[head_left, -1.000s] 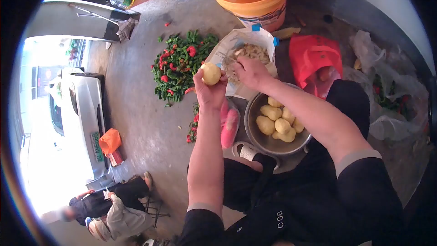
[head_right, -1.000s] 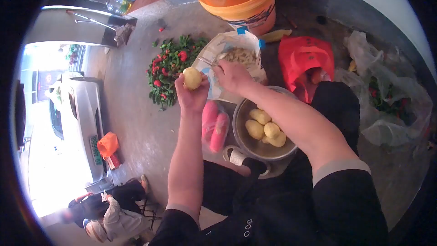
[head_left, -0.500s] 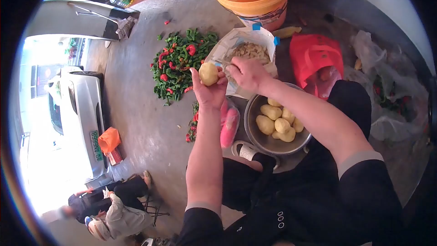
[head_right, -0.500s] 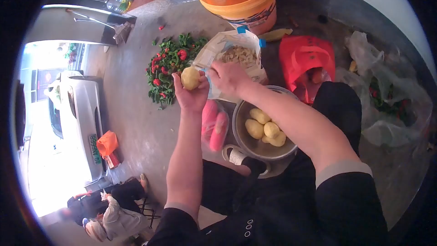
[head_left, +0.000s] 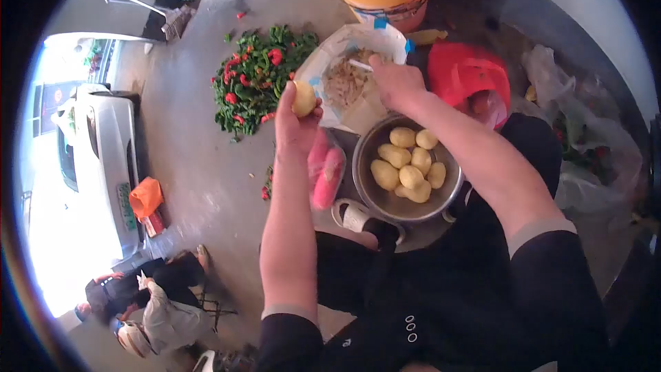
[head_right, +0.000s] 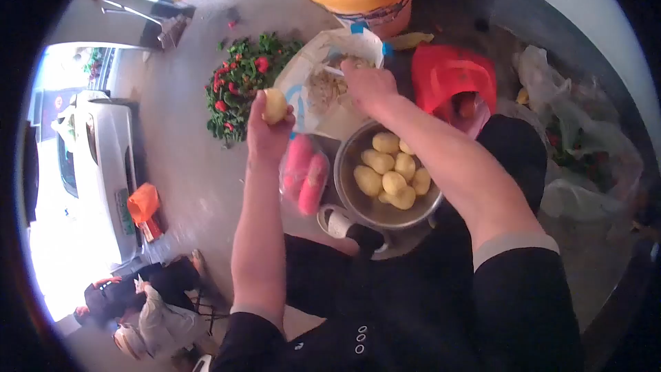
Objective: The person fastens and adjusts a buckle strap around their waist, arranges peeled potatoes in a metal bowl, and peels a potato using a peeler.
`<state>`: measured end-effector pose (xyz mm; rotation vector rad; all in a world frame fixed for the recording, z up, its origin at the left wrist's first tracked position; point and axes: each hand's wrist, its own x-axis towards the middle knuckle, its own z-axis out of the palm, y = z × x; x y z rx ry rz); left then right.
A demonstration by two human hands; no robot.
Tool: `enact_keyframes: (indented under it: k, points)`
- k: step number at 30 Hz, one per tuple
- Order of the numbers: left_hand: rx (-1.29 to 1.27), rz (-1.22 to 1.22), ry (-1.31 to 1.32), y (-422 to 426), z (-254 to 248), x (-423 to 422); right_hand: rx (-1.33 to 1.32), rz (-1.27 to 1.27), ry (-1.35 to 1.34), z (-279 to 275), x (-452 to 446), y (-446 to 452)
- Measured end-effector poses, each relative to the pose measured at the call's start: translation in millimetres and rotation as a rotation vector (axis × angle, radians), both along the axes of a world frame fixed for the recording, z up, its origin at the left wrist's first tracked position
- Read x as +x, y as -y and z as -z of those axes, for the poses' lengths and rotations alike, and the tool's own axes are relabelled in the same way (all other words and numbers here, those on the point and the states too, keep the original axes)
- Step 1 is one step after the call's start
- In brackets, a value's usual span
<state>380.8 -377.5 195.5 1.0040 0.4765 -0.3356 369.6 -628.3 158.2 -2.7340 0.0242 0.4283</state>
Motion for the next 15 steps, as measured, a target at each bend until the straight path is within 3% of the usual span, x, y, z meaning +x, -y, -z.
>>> enact_keyframes:
  k: [2, 5, 7, 8, 10, 11, 12, 15]
  points:
    - [0.045, 0.072, 0.037, -5.2, -8.4, -6.8, -0.017, -0.034, 0.023, 1.6, -8.5, 7.3]
    - [0.297, 0.39, 0.206, -0.4, -15.6, -34.1, 0.063, 0.012, 0.13, 0.0, -22.8, 23.8]
    - [0.685, 0.728, 0.226, 19.8, -19.4, -63.9, 0.255, -0.02, 0.276, -27.7, -32.1, 23.9]
    - [0.999, 0.874, 0.176, 35.2, -17.1, -83.1, 0.274, -0.034, 0.242, -30.0, -38.3, 26.9]
    - [1.139, 1.015, 0.264, 40.9, 45.3, -120.5, 0.318, -0.073, 0.17, -27.4, -54.5, 38.9]
    - [1.052, 0.969, 0.268, 39.0, 98.6, -137.1, 0.283, -0.101, 0.132, -16.8, -64.8, 46.0]
    - [0.797, 0.92, 0.037, 47.0, 113.0, -150.3, 0.248, -0.124, 0.093, -2.4, -78.1, 53.8]
    - [1.01, 0.739, 0.11, 72.6, 154.4, -189.7, -0.016, -0.282, -0.206, 8.3, -124.8, 66.8]
